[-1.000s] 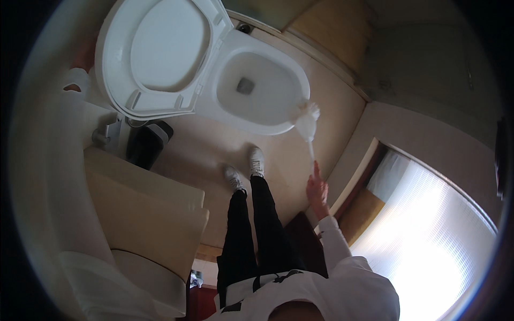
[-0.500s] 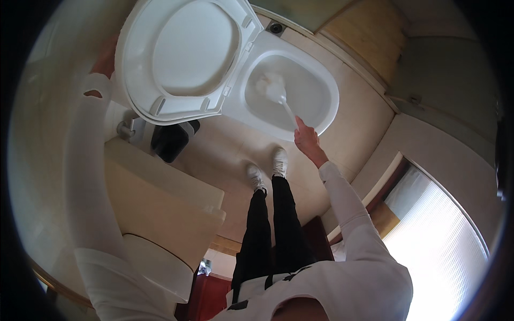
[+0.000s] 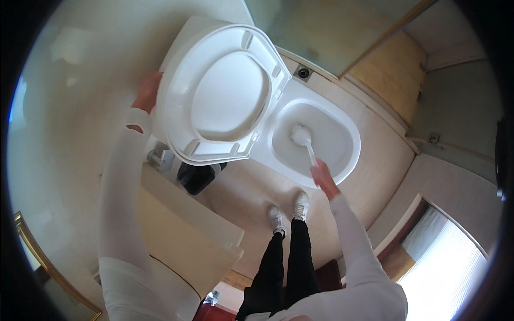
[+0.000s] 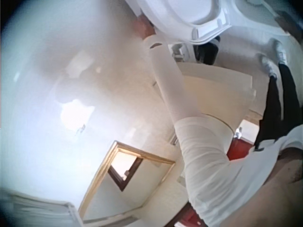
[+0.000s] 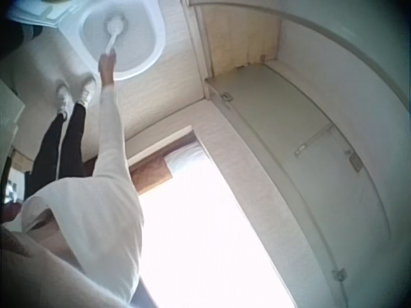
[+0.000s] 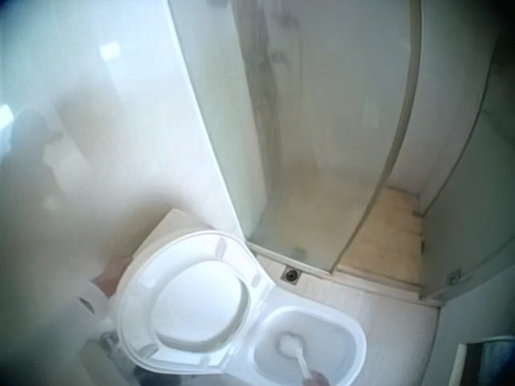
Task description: The person mops the bathroom floor with a red mop, rinses the mop head using a handheld shower sprayer, and then scrubs the toilet bowl with a toilet brush. The person also flushes the toilet and places the brush back in its holder.
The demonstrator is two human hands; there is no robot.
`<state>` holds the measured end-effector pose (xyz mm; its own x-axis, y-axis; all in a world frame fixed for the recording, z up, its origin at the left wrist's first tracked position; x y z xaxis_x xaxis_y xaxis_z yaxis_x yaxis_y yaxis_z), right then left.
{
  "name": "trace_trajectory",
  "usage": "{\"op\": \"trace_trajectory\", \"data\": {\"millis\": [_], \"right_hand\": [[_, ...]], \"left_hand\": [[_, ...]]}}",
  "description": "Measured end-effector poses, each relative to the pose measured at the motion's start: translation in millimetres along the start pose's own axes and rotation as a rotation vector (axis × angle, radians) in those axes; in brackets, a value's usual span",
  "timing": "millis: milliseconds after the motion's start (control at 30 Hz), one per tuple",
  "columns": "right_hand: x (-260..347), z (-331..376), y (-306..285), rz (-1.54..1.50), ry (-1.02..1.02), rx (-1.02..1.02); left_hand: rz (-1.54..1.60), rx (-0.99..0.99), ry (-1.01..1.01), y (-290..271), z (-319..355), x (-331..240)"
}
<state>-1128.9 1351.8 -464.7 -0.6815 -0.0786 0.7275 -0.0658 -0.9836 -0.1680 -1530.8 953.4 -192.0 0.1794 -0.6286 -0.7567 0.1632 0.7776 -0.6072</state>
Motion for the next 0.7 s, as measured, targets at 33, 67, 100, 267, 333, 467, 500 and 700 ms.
{"op": "trace_trajectory", "data": {"millis": [33,67,100,267,333,467,500,700], "right_hand": [[5.1,28.9,-7.7,0.063,0.001,-0.071],[10.8,48.9,-14.0,0.105,0.082,-0.121],[38.8,55.5,-16.6,0.096,-0.057,-0.156],[141.0,61.0,5.1,-0.289,-0.004,0.03],[180.9,64.4,28.1,-0.272,-0.087,0.062],[238.1,107.5,47.6,-0.252,-0.485,-0.192],[252.7,124.6,49.3,-0.188,-0.623,-0.263],[295.6,207.2,99.7,-0.211,-0.707,0.048]], "left_hand": [[-0.201,0.006,0.129,4.0,3.9,-17.5],[-0.319,-0.017,0.129,3.5,6.7,-24.7],[-0.263,-0.021,0.12,2.7,9.2,-30.5],[0.024,-0.09,-0.116,-0.7,8.5,-2.6],[-0.174,-0.052,0.039,-2.2,-3.7,0.4],[-0.368,0.048,0.299,3.3,-26.7,6.9],[-0.309,0.073,0.242,1.9,-29.3,13.1],[0.192,0.189,-0.265,3.6,2.3,25.6]]}}
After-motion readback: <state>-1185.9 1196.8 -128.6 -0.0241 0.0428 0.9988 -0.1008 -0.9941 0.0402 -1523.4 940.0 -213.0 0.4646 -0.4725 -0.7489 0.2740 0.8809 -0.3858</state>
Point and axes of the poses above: each hand's wrist, its own z-axis away from the middle knuckle, its own y-axis out of the palm, x = y × z, the point moved 8 cm from there along -z, towards the middle knuckle, and after that the axes turned 1 degree about x, right-handed, at the moved point
